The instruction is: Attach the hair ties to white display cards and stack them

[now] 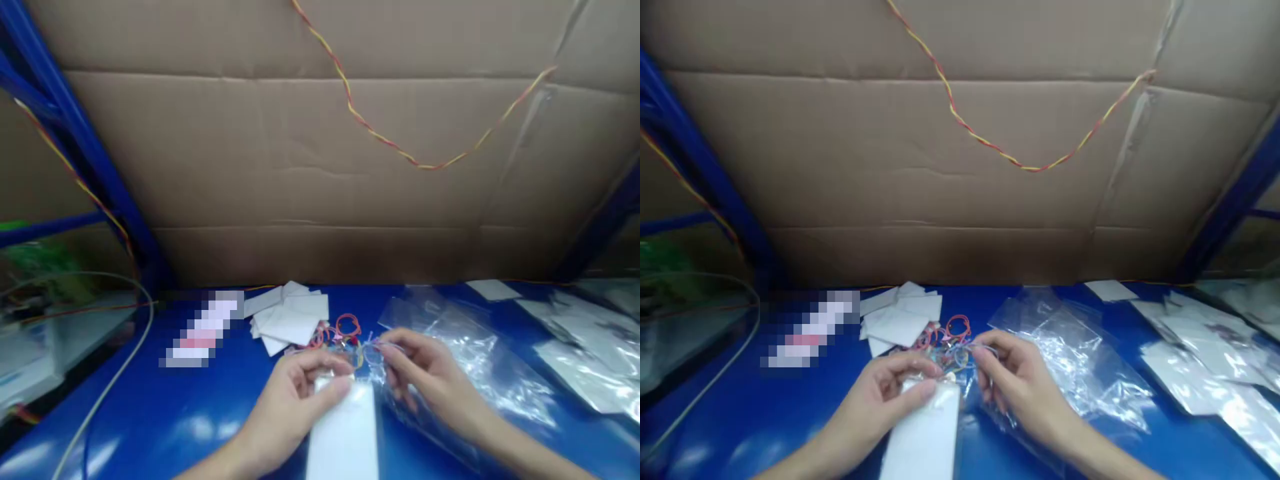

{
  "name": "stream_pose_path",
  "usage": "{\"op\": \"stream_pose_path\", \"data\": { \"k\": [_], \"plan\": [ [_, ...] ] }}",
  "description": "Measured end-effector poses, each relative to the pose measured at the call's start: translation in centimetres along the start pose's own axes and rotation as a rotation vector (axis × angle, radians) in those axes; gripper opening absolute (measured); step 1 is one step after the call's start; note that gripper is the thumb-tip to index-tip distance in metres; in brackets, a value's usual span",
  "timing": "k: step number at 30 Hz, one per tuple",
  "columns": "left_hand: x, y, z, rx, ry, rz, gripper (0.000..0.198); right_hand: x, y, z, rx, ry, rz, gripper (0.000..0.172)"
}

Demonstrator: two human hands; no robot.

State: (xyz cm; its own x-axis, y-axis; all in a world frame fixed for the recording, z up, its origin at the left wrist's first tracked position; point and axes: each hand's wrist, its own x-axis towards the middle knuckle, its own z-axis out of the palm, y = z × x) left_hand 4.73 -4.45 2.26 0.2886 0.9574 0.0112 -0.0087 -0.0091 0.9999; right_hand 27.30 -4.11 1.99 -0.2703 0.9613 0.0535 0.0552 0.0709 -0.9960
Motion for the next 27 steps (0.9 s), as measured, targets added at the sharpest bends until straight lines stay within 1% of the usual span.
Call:
{"op": "stream_pose_path", "data": {
  "k": [2,4,8,11,13,17,21,24,27],
  "plan": [
    [-0.3,0.0,0.2,0.034,-0.053,0.025,0.017,-0.2,0.2,0.2,-0.02,-0.021,0.011,0.035],
    [-0.7,0.0,0.3,0.038,-0.113,0.019,0.017,-0.4,0.4,0.3,-0.037,-0.021,0.017,0.033],
    [-1.5,0.5,0.5,0.047,-0.171,0.034,0.018,-0.1,0.3,0.2,-0.062,-0.016,0.032,0.035],
    [-1.7,1.0,0.5,0.091,-0.175,0.076,0.019,0.1,0.3,0.1,-0.057,-0.007,0.066,0.039],
    [-1.6,1.0,0.5,0.123,-0.173,0.082,0.02,0.1,0.3,0.0,-0.045,-0.026,0.061,0.04],
    [-1.3,0.3,0.4,0.169,-0.126,0.053,0.019,-0.4,0.4,0.1,0.003,-0.145,0.028,0.033],
    [-1.0,-0.2,0.4,0.118,-0.11,0.027,0.021,-0.7,0.5,-0.2,0.072,-0.201,-0.015,0.023],
    [-0.9,-0.4,0.4,0.09,-0.106,0.035,0.025,-0.6,0.2,-0.5,0.064,-0.22,-0.014,0.022],
    [-0.8,-0.5,0.3,-0.063,-0.136,-0.04,0.033,-0.5,-0.3,-0.6,0.003,-0.262,-0.032,0.021]
  ]
}}
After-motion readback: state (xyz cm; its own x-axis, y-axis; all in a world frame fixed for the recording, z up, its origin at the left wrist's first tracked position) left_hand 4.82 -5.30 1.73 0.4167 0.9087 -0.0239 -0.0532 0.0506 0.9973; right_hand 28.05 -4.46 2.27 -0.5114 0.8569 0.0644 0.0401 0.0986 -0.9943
